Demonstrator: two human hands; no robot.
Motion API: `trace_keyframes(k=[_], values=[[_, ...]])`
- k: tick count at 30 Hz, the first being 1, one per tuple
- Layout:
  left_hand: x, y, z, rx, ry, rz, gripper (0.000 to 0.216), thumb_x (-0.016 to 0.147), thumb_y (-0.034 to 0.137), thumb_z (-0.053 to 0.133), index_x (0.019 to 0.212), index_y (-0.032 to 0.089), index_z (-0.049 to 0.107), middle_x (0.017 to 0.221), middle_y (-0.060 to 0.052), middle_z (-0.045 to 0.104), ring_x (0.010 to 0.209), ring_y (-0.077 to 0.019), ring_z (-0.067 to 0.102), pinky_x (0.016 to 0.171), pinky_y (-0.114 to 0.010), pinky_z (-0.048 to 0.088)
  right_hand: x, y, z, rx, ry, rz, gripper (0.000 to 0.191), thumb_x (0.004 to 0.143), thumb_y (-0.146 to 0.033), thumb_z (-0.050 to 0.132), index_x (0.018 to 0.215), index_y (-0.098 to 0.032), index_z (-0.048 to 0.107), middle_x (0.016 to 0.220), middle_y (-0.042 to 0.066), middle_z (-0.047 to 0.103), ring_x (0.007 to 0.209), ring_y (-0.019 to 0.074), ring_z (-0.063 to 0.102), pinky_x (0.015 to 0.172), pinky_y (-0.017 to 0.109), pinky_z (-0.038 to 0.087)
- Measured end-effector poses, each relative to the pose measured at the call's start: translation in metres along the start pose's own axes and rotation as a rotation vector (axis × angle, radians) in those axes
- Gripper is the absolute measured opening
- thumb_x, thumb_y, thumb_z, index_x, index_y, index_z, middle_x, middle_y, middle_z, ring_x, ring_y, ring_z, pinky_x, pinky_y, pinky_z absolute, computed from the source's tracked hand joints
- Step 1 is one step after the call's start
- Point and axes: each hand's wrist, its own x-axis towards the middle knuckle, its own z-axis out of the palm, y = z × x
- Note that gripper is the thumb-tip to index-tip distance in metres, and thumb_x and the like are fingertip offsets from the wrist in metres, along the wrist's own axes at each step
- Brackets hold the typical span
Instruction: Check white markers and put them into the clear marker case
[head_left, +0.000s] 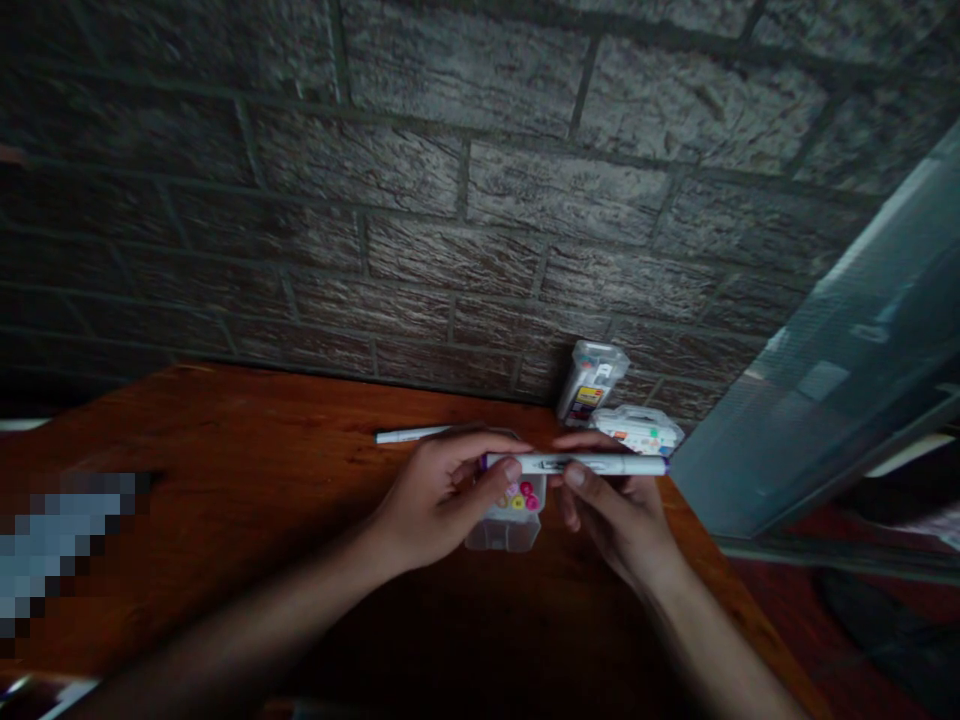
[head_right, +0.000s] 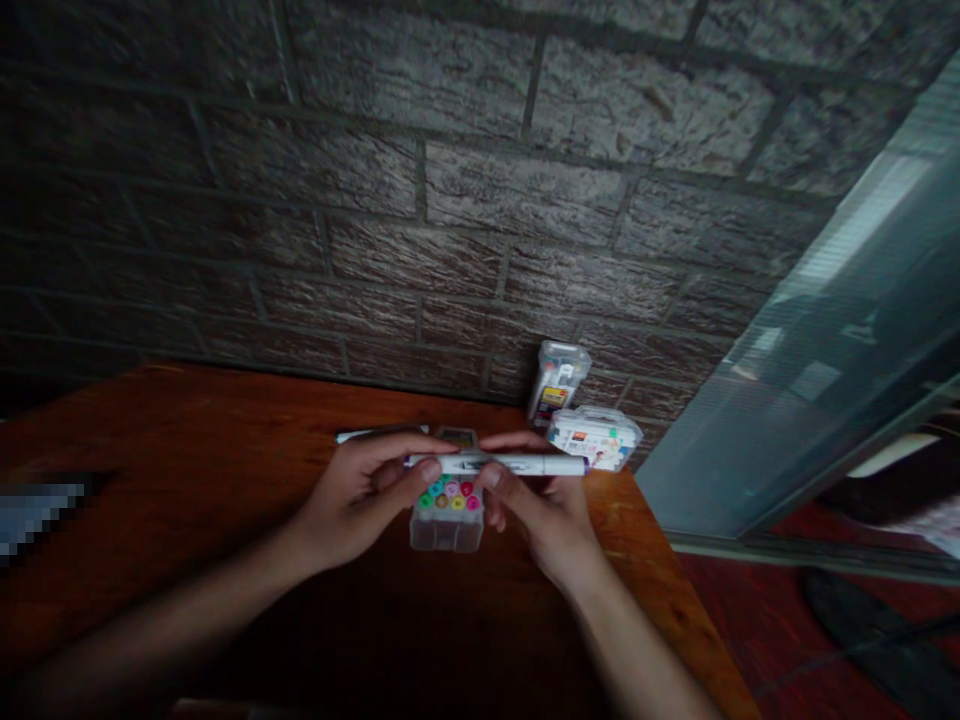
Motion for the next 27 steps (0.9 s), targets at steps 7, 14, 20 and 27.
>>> trace_keyframes(k=[7,14,20,27], values=[[0.016,-0.018,-0.017,-0.183,0.167,-0.040,0.019,0.093,0.037,0.077,0.098,0.021,0.084,0.057,0.002,0.057,0.051,-0.0110,0.050,0.048,-0.023,0.040,0.010,-0.010,-0.011,0.018,0.056,-0.010,0.021,0.082,-0.035,0.087,0.097,-0.021,0.085,0.073,0.006,0.081,0.045,0.0125,0.060,0.038,0.022,0.047],[0.018,-0.018,-0.016,-0.357,0.166,-0.074,0.016,0.089,0.037,0.080,0.094,0.023,0.085,0.057,0.002,0.052,0.053,-0.0106,0.047,0.049,-0.024,0.040,0.012,-0.006,-0.013,0.047,0.047,-0.007,0.018,0.081,-0.029,0.084,0.097,-0.022,0.088,0.075,0.008,0.083,0.045,0.0144,0.063,0.038,0.023,0.049],[0.016,-0.023,-0.017,-0.308,0.194,-0.064,0.013,0.088,0.032,0.081,0.097,0.024,0.085,0.061,0.001,0.056,0.053,-0.0103,0.049,0.048,-0.023,0.040,0.013,-0.003,-0.016,0.005,0.044,-0.027,0.019,0.084,-0.030,0.081,0.100,-0.023,0.087,0.079,0.008,0.084,0.046,0.0151,0.064,0.038,0.025,0.049],[0.015,-0.027,-0.019,-0.206,0.191,-0.057,0.014,0.088,0.031,0.084,0.098,0.022,0.086,0.067,-0.002,0.069,0.052,-0.0093,0.051,0.047,-0.022,0.038,0.012,0.002,-0.017,-0.044,0.041,-0.066,0.021,0.085,-0.032,0.084,0.104,-0.024,0.087,0.077,0.006,0.083,0.046,0.0138,0.063,0.040,0.024,0.049]])
